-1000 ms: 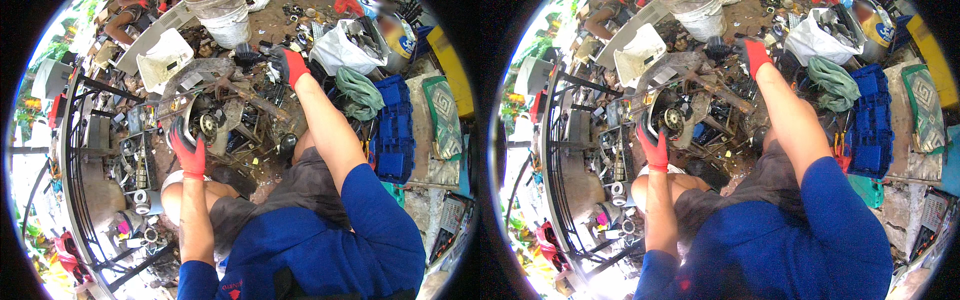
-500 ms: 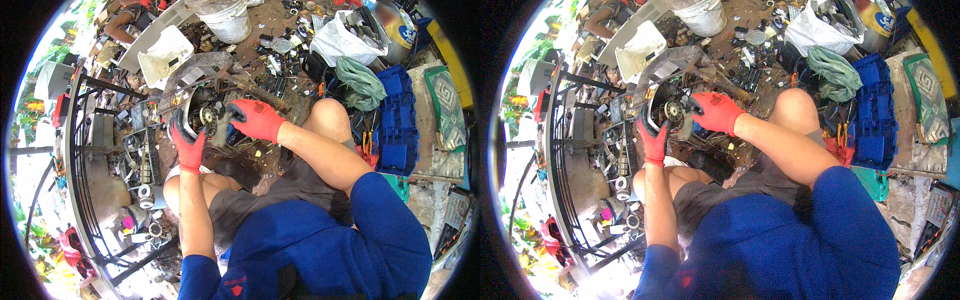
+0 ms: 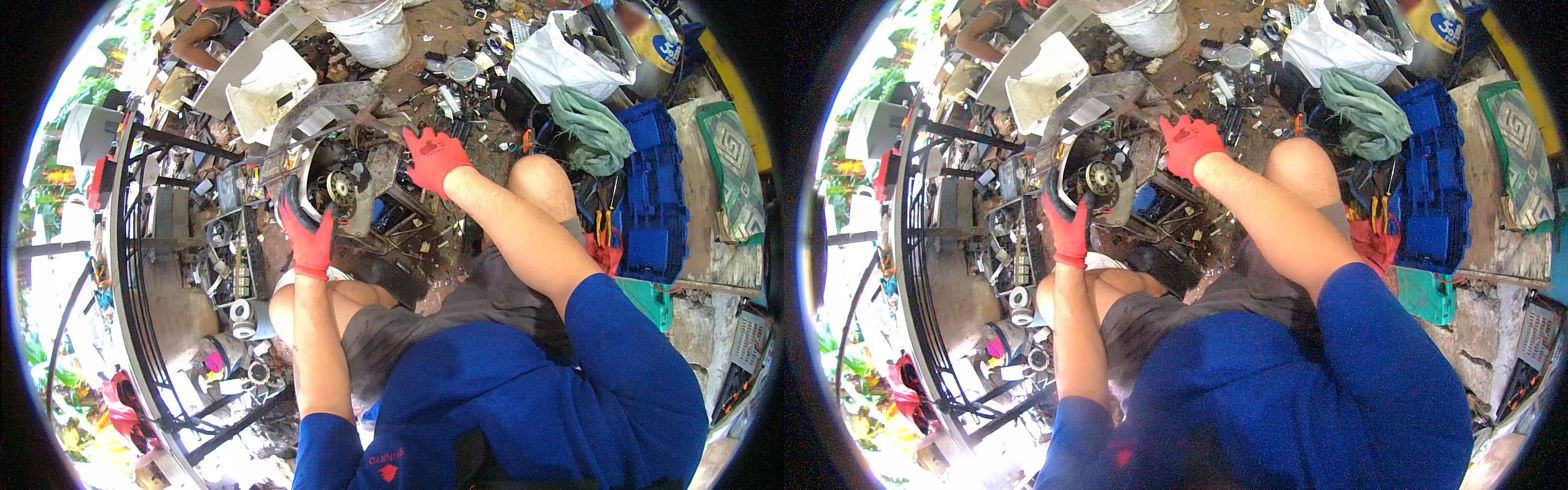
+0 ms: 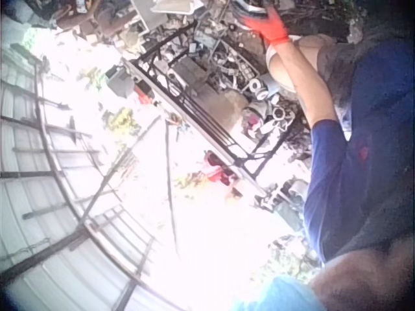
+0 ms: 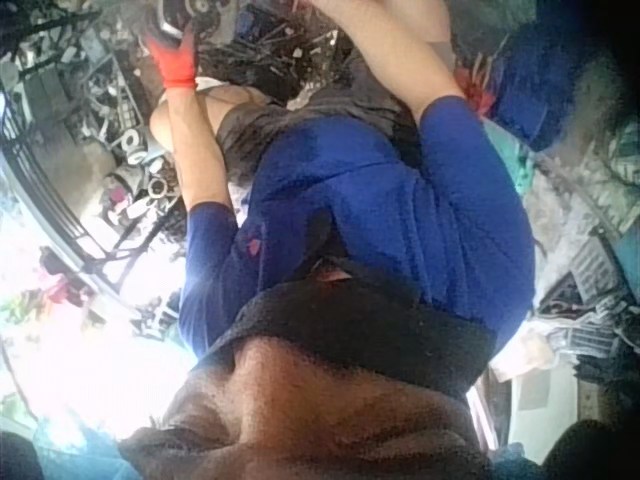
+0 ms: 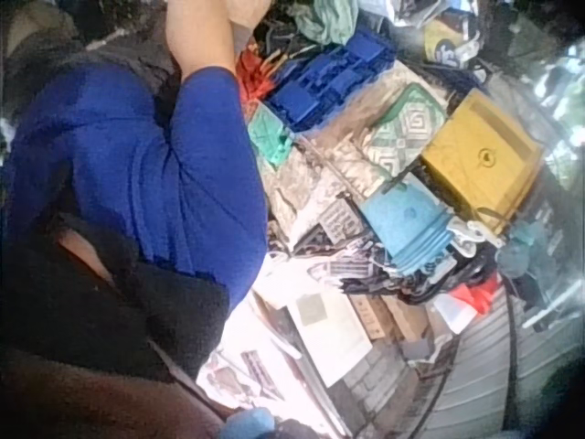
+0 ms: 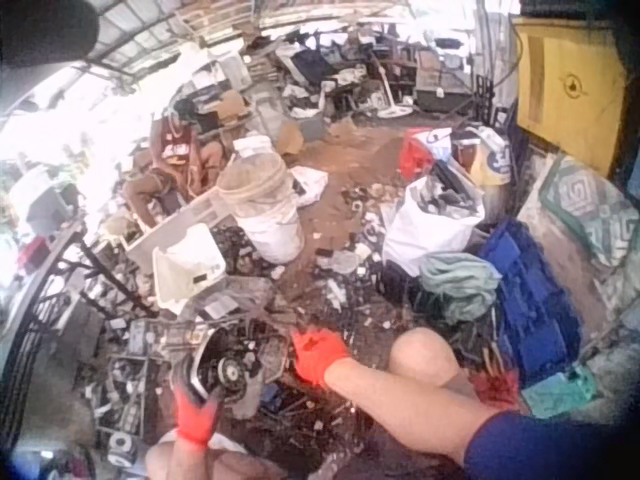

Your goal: The person sits on the floor in a cluttered workshop and disassembles a small electric motor. They remove the outer casing, separate the fan and internal components, and use pliers to cut wires.

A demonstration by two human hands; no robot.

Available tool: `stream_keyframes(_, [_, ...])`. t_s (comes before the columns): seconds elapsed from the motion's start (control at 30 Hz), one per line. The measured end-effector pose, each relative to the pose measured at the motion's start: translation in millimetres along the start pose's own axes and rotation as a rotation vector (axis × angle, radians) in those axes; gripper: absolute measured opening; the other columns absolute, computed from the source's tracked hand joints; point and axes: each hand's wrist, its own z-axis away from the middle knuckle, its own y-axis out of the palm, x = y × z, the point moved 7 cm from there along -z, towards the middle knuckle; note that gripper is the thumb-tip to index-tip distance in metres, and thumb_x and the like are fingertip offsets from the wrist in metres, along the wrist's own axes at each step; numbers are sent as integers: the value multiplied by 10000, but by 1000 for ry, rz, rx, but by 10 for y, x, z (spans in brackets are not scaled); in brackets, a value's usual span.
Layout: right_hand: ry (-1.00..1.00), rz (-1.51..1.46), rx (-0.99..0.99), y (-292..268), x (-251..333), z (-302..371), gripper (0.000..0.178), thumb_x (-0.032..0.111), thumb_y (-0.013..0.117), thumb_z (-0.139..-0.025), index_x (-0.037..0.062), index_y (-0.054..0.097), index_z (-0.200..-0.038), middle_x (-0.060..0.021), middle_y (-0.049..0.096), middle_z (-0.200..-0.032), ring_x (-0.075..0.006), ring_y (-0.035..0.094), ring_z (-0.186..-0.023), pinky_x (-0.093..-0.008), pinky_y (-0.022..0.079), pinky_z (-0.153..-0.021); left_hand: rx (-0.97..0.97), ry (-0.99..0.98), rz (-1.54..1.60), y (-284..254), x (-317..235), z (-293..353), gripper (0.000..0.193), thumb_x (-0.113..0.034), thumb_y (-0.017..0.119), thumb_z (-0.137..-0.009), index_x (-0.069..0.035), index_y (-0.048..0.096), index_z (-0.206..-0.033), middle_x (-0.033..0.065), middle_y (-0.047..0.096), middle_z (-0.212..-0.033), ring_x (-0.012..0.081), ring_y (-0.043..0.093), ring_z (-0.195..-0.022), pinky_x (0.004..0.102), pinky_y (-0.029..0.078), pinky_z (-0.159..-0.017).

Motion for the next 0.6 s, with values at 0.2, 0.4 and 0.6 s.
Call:
stream_keyframes(0.2, [-44, 23, -90, 69, -3, -73, 690, 366, 606, -872, 136, 360, -1473, -197, 516, -1310, -354, 562, -1150, -466, 482, -906, -115, 15, -104, -87, -215, 2, 697, -129, 745, -738, 9, 450, -1354, 243, 470, -1354, 412, 418, -1282, 478, 316, -1094])
stream_keyframes(0.4, [-34, -47, -19, 17, 29, -56, 676, 376, 621, -861, 147, 390, -1454, -205, 504, -1318, -359, 547, -1171, -488, 470, -923, -125, 66, -361, -130, -831, -179, 417, -146, 684, -807, -58, 603, -1207, 225, 564, -1234, 415, 557, -1132, 455, 471, -941])
stream_keyframes(0.6, [-301, -8, -361, -107, 301, -12, 678, 379, 652, -832, 149, 423, -1427, -211, 457, -1391, -400, 437, -1280, -533, 369, -1037, -123, 94, -542, -123, -962, -293, 282, -151, 653, -835, -82, 652, -1108, 194, 592, -1197, 371, 622, -1035, 418, 531, -824])
